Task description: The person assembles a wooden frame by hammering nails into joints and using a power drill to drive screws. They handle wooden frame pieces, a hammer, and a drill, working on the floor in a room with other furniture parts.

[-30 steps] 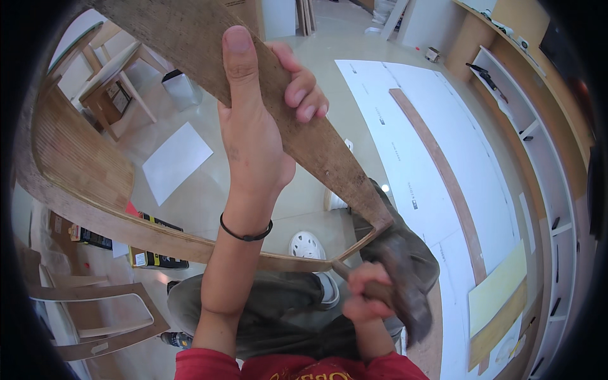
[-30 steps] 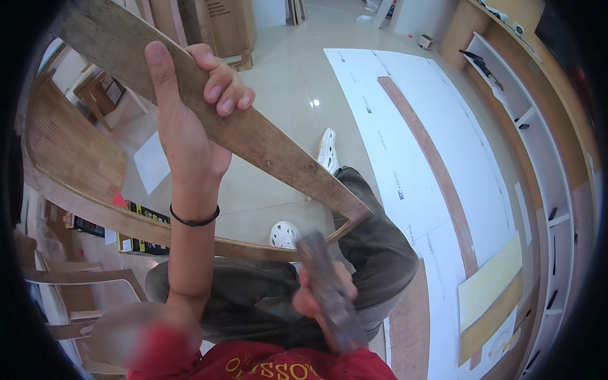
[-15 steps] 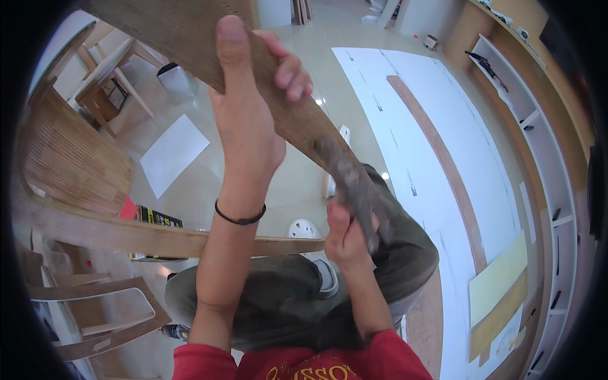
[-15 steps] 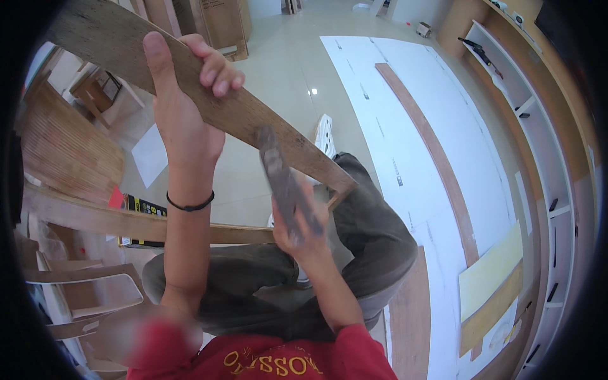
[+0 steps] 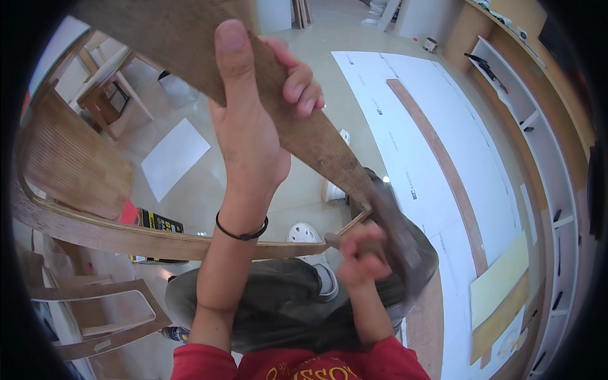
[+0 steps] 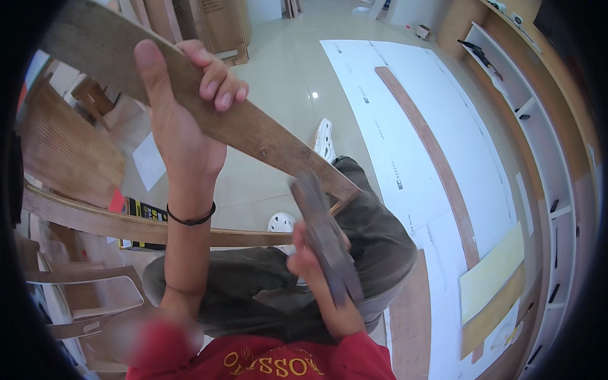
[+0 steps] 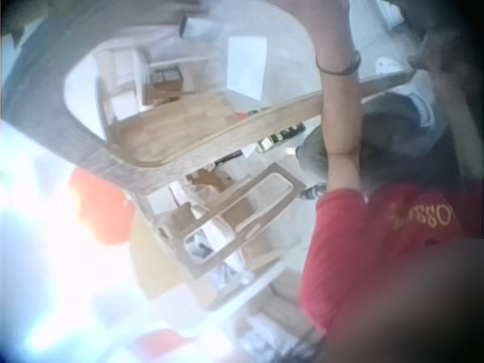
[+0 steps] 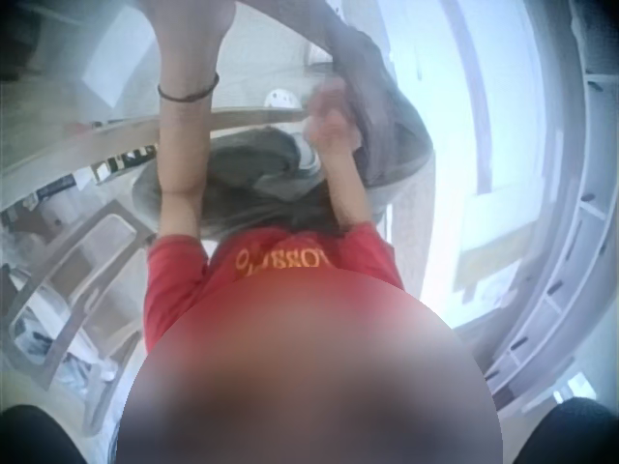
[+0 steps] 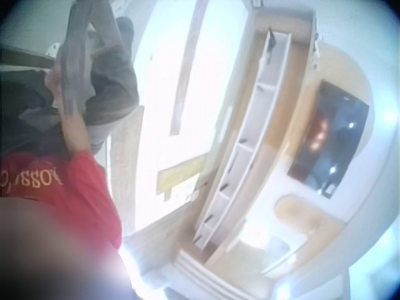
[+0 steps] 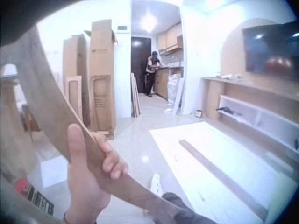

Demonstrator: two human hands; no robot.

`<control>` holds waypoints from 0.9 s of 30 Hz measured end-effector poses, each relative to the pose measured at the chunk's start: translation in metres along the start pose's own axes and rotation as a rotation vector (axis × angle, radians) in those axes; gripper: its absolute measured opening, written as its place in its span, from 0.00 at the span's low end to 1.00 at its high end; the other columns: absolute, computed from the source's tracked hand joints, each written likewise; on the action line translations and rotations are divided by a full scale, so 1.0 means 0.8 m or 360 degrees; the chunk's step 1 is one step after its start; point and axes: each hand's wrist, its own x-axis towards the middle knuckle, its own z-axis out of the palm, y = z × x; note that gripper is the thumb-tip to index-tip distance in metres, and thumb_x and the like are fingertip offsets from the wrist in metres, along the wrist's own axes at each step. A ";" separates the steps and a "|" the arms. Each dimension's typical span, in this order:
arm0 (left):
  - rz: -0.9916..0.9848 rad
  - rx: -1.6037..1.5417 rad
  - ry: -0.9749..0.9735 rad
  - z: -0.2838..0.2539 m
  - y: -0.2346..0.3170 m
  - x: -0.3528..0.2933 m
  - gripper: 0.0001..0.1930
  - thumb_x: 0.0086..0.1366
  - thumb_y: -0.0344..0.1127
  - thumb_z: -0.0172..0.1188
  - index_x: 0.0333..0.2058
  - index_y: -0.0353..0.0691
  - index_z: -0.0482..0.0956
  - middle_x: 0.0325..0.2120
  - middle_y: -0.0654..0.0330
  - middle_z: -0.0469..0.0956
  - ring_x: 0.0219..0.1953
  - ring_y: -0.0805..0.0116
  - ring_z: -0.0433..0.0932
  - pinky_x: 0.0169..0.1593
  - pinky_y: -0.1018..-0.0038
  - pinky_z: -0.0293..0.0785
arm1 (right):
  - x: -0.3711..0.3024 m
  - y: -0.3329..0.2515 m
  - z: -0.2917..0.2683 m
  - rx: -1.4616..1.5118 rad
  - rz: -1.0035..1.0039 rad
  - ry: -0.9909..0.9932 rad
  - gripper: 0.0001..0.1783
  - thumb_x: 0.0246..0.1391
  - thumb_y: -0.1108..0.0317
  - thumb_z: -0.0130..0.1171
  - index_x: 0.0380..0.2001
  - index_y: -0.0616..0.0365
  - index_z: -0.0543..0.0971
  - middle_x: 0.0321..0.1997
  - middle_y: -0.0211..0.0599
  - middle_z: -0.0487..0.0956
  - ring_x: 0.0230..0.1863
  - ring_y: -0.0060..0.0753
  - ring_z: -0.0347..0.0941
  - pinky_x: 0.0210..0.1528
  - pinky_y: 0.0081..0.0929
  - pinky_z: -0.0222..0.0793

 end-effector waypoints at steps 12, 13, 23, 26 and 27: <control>0.0061 -0.0089 -0.0128 -0.005 0.003 0.000 0.33 0.64 0.70 0.40 0.30 0.41 0.70 0.16 0.67 0.60 0.18 0.74 0.61 0.32 0.73 0.64 | 0.016 -0.005 0.006 0.0242 -0.0009 0.0206 0.22 0.60 0.47 0.51 0.43 0.56 0.68 0.20 0.34 0.70 0.16 0.24 0.64 0.17 0.20 0.61; 0.0063 -0.0123 -0.0187 -0.006 0.005 0.005 0.34 0.63 0.71 0.39 0.31 0.41 0.70 0.16 0.67 0.60 0.18 0.74 0.62 0.32 0.73 0.65 | 0.020 -0.030 -0.007 0.0471 0.0010 0.0268 0.22 0.60 0.48 0.52 0.43 0.56 0.67 0.20 0.33 0.69 0.16 0.22 0.63 0.16 0.19 0.60; -0.0035 -0.0516 -0.1034 -0.049 0.039 0.061 0.46 0.53 0.75 0.50 0.49 0.31 0.66 0.16 0.65 0.68 0.21 0.71 0.77 0.39 0.70 0.79 | 0.079 -0.079 -0.077 -0.0227 0.0628 0.0093 0.15 0.63 0.70 0.50 0.50 0.66 0.69 0.42 0.37 0.78 0.41 0.24 0.72 0.48 0.20 0.64; -0.0136 -0.0697 -0.1094 -0.054 0.044 0.067 0.47 0.53 0.68 0.59 0.52 0.26 0.61 0.16 0.63 0.70 0.22 0.71 0.78 0.37 0.71 0.80 | 0.061 -0.069 -0.062 0.0024 0.0746 -0.0210 0.19 0.62 0.68 0.52 0.53 0.66 0.70 0.47 0.36 0.78 0.42 0.27 0.71 0.49 0.23 0.64; -0.0154 -0.0721 -0.1052 -0.053 0.043 0.067 0.46 0.54 0.65 0.61 0.53 0.24 0.60 0.17 0.63 0.71 0.22 0.71 0.78 0.36 0.71 0.80 | 0.055 -0.066 -0.056 0.0067 0.0751 -0.0267 0.18 0.62 0.68 0.52 0.53 0.66 0.71 0.46 0.37 0.78 0.42 0.29 0.71 0.49 0.25 0.64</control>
